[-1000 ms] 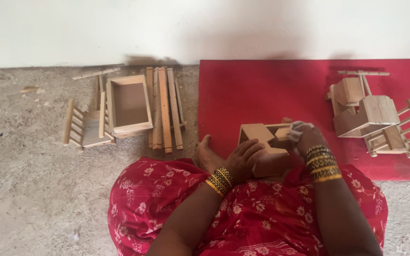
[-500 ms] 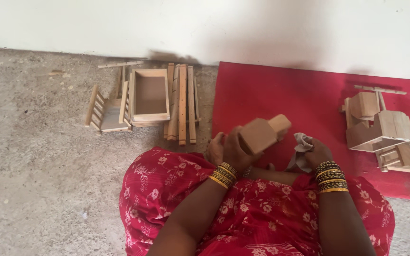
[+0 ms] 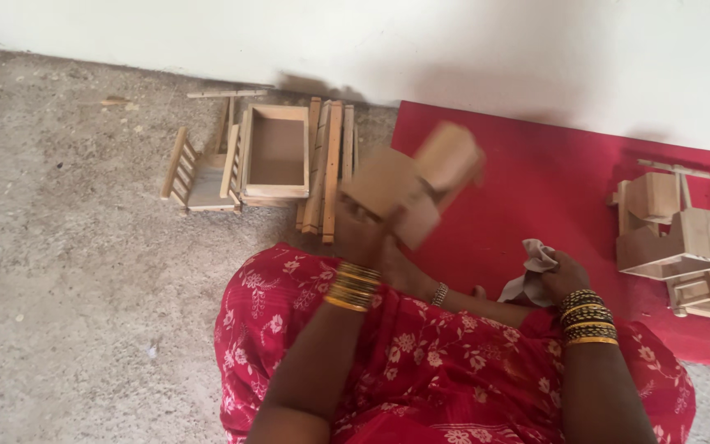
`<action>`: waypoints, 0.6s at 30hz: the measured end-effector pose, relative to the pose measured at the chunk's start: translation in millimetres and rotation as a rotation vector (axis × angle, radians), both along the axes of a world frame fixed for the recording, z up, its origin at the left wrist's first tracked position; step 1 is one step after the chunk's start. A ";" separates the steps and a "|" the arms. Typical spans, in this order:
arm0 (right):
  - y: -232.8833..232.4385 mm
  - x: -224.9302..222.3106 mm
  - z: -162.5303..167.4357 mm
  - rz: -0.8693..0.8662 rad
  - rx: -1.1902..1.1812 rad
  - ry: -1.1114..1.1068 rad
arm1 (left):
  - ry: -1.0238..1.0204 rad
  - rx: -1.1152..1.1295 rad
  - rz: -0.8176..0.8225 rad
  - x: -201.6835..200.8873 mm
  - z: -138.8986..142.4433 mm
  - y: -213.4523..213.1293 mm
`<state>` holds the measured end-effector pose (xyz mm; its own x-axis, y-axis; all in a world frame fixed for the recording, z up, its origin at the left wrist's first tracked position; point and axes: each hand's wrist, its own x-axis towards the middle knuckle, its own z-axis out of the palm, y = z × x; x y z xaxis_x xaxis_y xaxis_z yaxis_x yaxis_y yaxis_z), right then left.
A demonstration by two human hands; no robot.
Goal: The person sits on the floor and wipes various small wooden furniture pieces with a cloth. They handle miniature chairs, tables, and boxes one at a time, wiping each surface and placing them aside after cleaning.
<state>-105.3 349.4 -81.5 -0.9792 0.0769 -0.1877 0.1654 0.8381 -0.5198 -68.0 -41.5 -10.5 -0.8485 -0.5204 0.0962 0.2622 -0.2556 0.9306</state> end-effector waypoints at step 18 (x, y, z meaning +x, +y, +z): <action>6.6 -10.1 -19.3 -0.014 0.057 -0.191 | -0.121 -0.195 1.117 94.7 33.2 -236.3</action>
<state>-115.3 356.0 -100.8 -0.9250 0.1061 -0.3648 0.2683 0.8623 -0.4295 26.7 -277.9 22.7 0.0702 -0.9758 0.2073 0.1578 0.2161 0.9636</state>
